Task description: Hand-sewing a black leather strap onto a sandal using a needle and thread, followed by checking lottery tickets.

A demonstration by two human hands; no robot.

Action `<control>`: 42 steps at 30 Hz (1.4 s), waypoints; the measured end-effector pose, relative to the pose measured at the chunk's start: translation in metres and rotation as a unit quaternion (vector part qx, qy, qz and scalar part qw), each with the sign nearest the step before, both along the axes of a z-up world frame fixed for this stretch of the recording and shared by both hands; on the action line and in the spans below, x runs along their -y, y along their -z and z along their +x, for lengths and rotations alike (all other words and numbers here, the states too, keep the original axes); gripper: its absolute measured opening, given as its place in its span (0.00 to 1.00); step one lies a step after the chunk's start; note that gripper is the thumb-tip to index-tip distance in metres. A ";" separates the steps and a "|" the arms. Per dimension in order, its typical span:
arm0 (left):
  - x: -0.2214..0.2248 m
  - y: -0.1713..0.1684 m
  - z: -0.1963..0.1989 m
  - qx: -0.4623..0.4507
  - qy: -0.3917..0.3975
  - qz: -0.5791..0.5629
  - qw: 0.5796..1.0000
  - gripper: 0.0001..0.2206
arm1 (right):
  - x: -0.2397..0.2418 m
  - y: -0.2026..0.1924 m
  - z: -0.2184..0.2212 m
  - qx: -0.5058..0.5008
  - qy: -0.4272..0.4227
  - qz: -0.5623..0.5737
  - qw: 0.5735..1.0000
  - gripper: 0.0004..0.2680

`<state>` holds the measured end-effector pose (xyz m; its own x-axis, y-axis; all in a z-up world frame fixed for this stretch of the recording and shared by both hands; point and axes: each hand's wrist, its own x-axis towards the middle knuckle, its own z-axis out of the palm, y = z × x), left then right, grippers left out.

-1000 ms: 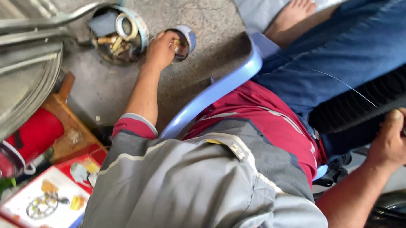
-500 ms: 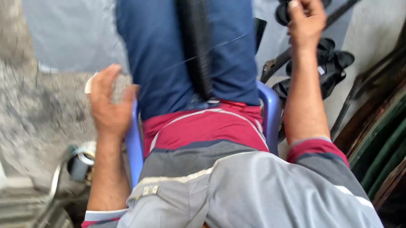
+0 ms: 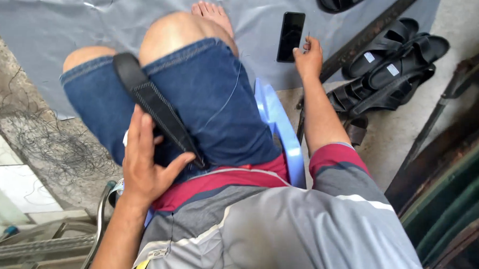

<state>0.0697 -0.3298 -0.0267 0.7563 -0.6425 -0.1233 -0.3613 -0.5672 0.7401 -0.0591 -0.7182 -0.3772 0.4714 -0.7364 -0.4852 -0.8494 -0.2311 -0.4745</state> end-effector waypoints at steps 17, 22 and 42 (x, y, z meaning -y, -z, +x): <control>0.000 0.014 -0.004 0.043 -0.004 0.113 0.993 0.50 | -0.023 0.024 0.057 -0.163 0.021 -0.001 0.986 0.33; -0.006 0.016 -0.006 0.053 0.005 0.131 0.990 0.51 | -0.023 0.029 0.062 -0.177 0.042 -0.005 0.983 0.34; 0.002 0.010 -0.001 0.036 -0.010 0.075 0.996 0.47 | -0.017 0.011 0.028 0.007 0.022 0.054 0.998 0.24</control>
<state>0.0689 -0.3316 -0.0364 0.7796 -0.6050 -0.1619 -0.3972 -0.6775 0.6190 -0.0313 -0.7010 -0.3882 0.4470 -0.7008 -0.5559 -0.8504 -0.1401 -0.5071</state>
